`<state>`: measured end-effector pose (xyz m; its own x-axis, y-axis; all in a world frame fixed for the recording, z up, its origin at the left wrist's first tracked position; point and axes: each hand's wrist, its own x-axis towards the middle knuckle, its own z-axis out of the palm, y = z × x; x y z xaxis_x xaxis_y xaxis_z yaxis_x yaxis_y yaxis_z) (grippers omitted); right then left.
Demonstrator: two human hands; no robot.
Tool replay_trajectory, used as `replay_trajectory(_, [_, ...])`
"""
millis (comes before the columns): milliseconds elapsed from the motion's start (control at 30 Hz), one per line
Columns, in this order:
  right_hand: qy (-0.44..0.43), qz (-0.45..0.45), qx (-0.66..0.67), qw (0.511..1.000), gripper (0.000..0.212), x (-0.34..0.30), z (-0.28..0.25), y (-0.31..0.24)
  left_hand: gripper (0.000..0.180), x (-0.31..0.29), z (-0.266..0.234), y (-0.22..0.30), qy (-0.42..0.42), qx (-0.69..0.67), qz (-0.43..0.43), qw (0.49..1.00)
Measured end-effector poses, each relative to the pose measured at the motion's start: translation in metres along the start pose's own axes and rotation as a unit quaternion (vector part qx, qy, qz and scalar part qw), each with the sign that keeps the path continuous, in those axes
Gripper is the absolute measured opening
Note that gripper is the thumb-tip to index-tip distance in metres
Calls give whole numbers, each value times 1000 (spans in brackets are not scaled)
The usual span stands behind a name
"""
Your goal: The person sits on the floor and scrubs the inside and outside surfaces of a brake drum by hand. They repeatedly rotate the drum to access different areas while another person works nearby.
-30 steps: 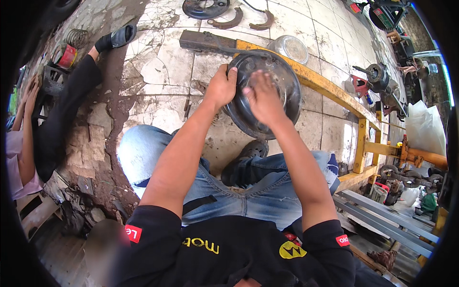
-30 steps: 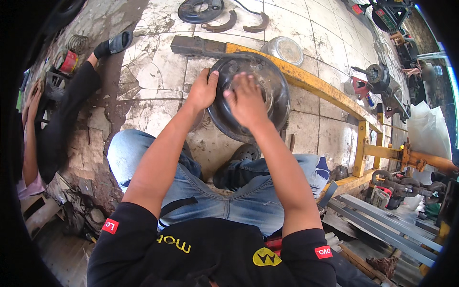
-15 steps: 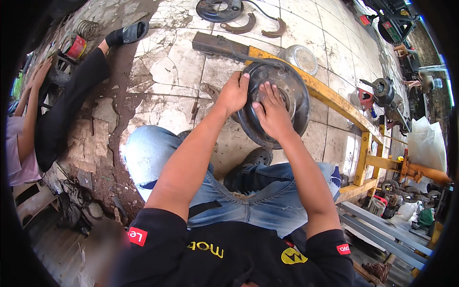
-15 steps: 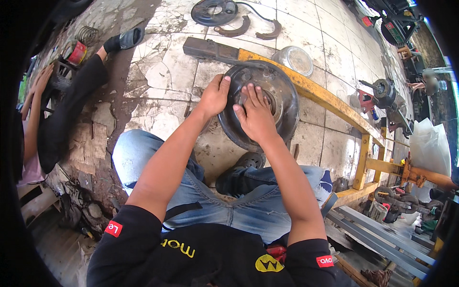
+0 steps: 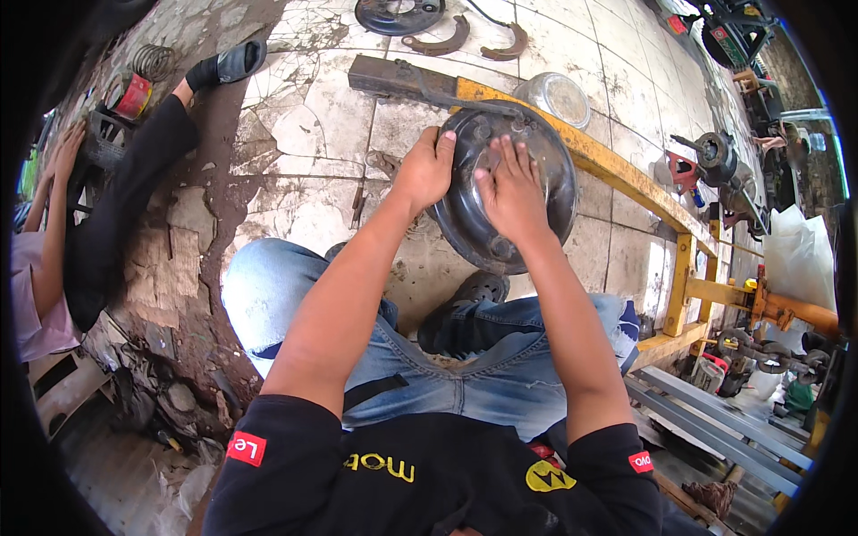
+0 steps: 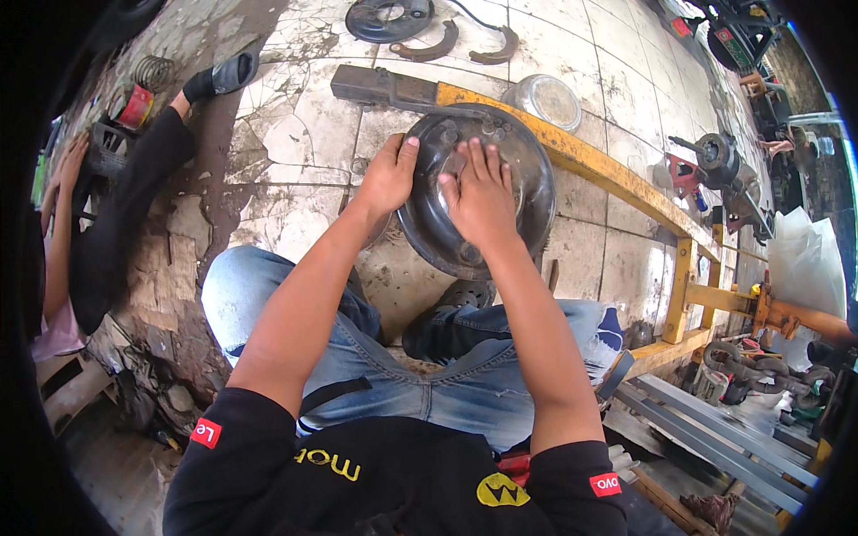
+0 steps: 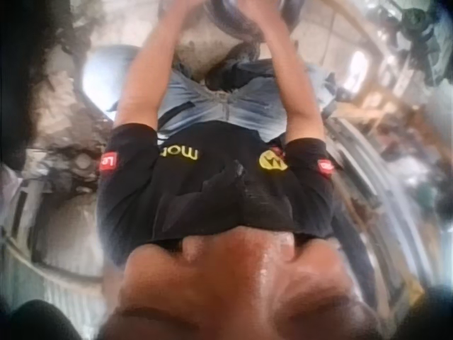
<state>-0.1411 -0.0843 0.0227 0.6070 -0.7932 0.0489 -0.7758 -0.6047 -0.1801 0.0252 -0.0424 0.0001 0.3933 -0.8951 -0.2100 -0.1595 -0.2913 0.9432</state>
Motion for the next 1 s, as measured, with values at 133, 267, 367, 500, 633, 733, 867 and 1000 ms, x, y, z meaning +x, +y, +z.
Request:
replay_trajectory(133, [-6, 13, 10, 1000, 65, -4, 6, -9, 58, 1, -1, -2, 9, 15, 18, 1000])
replay_trajectory(267, [-21, 37, -12, 999, 69, 2, -2, -9, 55, 2, -2, 1, -3, 11, 9, 1000])
replay_trajectory(367, [-5, 48, -8, 999, 67, 7, 1, -15, 54, 0, -1, 3, -2, -2, 12, 1000])
replay_trajectory(500, [-59, 1, -1, 998, 69, -3, -7, -15, 53, -3, -5, 6, 5, -8, 19, 1000])
replay_trajectory(633, [-16, 38, 2, 999, 69, 1, 4, -11, 53, -2, 0, 5, 7, 22, 10, 1000])
replay_trajectory(733, [-51, -1, -14, 999, 71, -14, 1, -22, 54, 3, -2, 2, 8, 11, 8, 1000])
replay_trajectory(867, [-46, 34, -2, 998, 75, 5, -4, -10, 53, -2, -2, 4, 5, 14, 5, 1000])
replay_trajectory(1000, [-79, -9, 19, 997, 74, -16, -5, -22, 52, -4, -5, 7, 0, 10, 1, 1000])
